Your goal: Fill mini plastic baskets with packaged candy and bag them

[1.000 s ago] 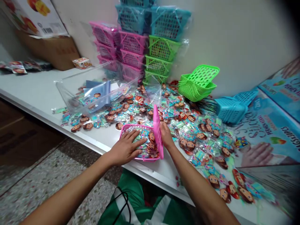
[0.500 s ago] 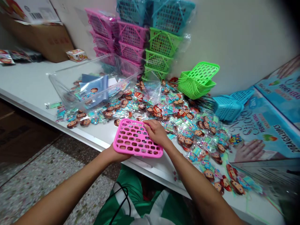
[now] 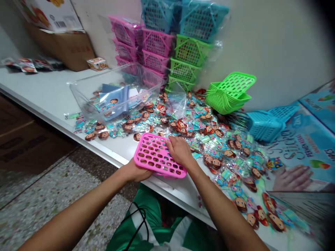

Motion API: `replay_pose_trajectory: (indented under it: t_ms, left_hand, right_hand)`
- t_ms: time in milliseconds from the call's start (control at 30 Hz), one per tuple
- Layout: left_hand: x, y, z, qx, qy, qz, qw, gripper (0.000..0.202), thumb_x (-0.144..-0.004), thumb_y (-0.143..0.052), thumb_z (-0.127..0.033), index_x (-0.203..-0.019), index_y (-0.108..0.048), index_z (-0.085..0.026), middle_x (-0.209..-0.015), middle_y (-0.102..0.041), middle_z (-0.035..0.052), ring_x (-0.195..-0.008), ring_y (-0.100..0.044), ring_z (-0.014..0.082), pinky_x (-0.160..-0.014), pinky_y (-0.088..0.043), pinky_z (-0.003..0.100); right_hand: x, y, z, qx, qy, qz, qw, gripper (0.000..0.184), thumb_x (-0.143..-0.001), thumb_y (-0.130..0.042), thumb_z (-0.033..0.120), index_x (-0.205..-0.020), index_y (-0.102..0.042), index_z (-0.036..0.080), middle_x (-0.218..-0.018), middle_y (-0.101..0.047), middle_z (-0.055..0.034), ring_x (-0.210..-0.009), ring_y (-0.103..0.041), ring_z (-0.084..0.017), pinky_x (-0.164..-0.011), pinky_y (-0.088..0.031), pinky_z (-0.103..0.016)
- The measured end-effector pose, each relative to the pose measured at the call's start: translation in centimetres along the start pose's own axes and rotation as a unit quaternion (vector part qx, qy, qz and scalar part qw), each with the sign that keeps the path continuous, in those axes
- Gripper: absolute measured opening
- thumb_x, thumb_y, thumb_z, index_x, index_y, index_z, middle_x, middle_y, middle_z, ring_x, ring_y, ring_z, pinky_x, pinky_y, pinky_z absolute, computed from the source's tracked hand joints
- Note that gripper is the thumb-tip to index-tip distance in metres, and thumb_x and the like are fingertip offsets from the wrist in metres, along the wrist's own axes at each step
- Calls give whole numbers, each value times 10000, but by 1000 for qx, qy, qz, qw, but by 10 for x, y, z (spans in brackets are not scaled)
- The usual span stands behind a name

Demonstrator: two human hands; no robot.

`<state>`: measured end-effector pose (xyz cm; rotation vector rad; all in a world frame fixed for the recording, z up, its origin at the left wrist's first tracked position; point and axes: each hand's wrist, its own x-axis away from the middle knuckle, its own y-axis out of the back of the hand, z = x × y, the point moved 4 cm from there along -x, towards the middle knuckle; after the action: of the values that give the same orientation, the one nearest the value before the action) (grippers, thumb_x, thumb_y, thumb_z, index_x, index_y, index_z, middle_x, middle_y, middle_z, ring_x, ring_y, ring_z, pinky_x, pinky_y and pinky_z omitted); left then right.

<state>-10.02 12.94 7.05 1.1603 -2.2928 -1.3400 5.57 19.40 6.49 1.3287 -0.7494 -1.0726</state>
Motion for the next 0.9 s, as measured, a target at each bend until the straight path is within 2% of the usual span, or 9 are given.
replay_pose_trajectory:
  t_ms: [100, 200, 267, 333, 433, 533, 633, 733, 900]
  left_hand:
    - [0, -8, 1, -30, 30, 12, 999, 362, -869, -398, -292, -1169, -599, -262, -1227, -622, 26, -1155, -536, 210, -1036, -375, 385]
    - [2, -18, 7, -61, 73, -55, 994, 346, -823, -491, -375, -1136, -618, -301, -1234, -614, 22, -1188, -493, 296, -1081, -265, 511]
    - [5, -20, 10, -90, 107, -119, 983, 490, -741, -597, -453, -1209, -566, -310, -1369, -497, 40, -1296, -329, 399, -1090, -73, 623]
    - [13, -16, 12, -90, 133, -198, 967, 759, -646, -685, -500, -1328, -447, -269, -1499, -287, 86, -1356, -139, 452, -1073, 25, 652]
    - [29, -9, 14, -7, 124, -272, 954, 918, -615, -730, -479, -1394, -327, -204, -1521, -170, 140, -1388, -85, 397, -1112, -98, 579]
    - [45, -11, 20, 144, 117, -285, 940, 716, -770, -598, -431, -1388, -319, -201, -1476, -275, 136, -1383, -191, 314, -1114, -207, 504]
    - [54, -20, 27, 311, 143, -341, 875, 582, -875, -399, -423, -1393, -275, -188, -1466, -315, 126, -1350, -298, 268, -1097, -273, 472]
    - [54, -30, 28, 378, 175, -386, 823, 593, -895, -358, -408, -1426, -208, -191, -1500, -270, 100, -1374, -260, 238, -1124, -235, 436]
    - [47, -32, 24, 438, 160, -393, 793, 524, -924, -260, -380, -1393, -326, -156, -1483, -329, 79, -1383, -243, 232, -1146, -187, 421]
  right_hand:
    - [0, 0, 0, 15, -5, 2, 1000, 503, -970, -174, 452, -1194, -519, 162, -1038, -643, -110, -960, -549, -240, -827, -365, -347]
    - [1, -1, 1, 26, -1, 1, 1000, 487, -970, -200, 438, -1184, -524, 144, -1021, -640, -127, -955, -547, -247, -829, -359, -354]
    - [1, -2, 3, 36, 5, -3, 999, 474, -967, -223, 431, -1168, -533, 134, -999, -637, -137, -947, -545, -253, -829, -355, -361]
    - [1, -2, 4, 44, 13, -8, 999, 461, -964, -242, 428, -1138, -547, 130, -965, -633, -140, -933, -542, -255, -824, -352, -365]
    - [0, -3, 4, 54, 20, -10, 998, 450, -960, -257, 433, -1083, -566, 129, -923, -624, -137, -909, -536, -253, -813, -350, -366]
    - [-1, -4, 5, 65, 28, -5, 997, 447, -960, -262, 432, -1064, -568, 124, -912, -616, -138, -891, -532, -254, -800, -347, -367]
    - [-1, -6, 6, 87, 39, 1, 995, 443, -963, -254, 419, -1036, -574, 122, -895, -611, -140, -874, -529, -259, -774, -343, -366]
    - [-1, -7, 7, 111, 44, -4, 993, 436, -966, -248, 408, -1029, -575, 125, -886, -608, -137, -863, -526, -261, -757, -337, -364]
    - [-2, -9, 6, 124, 48, -9, 991, 440, -970, -235, 407, -1025, -577, 136, -864, -609, -122, -847, -530, -251, -761, -334, -359]
